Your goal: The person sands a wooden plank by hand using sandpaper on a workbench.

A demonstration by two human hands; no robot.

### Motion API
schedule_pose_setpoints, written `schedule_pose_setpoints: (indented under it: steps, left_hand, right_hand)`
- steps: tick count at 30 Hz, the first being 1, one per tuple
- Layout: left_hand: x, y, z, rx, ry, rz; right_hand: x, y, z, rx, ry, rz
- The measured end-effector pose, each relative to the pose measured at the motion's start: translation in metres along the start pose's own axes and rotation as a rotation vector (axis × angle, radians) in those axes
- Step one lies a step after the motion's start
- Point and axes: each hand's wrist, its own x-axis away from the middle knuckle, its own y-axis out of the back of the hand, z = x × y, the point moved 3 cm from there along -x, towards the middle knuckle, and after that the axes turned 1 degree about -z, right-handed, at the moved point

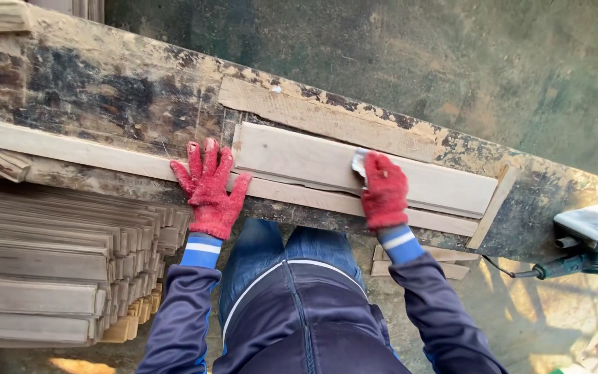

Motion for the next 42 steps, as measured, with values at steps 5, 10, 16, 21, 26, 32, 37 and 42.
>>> schedule_pose_setpoints:
  steps: [5,10,16,21,26,32,37,42]
  left_hand:
    - [-0.003,0.0,0.0,-0.017,0.012,0.003]
    - [0.0,0.0,0.002,-0.035,0.017,0.024]
    - [-0.001,0.0,0.004,-0.031,0.004,0.036]
    - [-0.001,-0.002,0.004,-0.019,-0.017,0.038]
    - [0.002,-0.009,0.011,-0.074,-0.021,0.071]
    - [-0.004,0.001,0.004,-0.056,-0.048,0.066]
    - [-0.003,0.0,0.005,-0.039,-0.054,0.062]
    - [-0.005,0.002,0.006,-0.048,-0.043,0.059]
  right_hand:
    - [-0.04,-0.06,0.09,-0.256,-0.102,-0.13]
    - [-0.082,-0.074,0.158,-0.388,0.043,-0.099]
    - [-0.006,-0.028,0.037,-0.085,0.097,-0.108]
    - [-0.004,-0.044,0.046,-0.065,-0.171,-0.098]
    - [-0.089,-0.089,0.181,-0.222,0.049,-0.103]
    - [-0.041,-0.038,0.079,-0.135,0.032,-0.128]
    - [0.042,-0.021,-0.041,0.079,-0.387,-0.029]
    - [-0.019,-0.052,0.089,0.118,-0.004,-0.224]
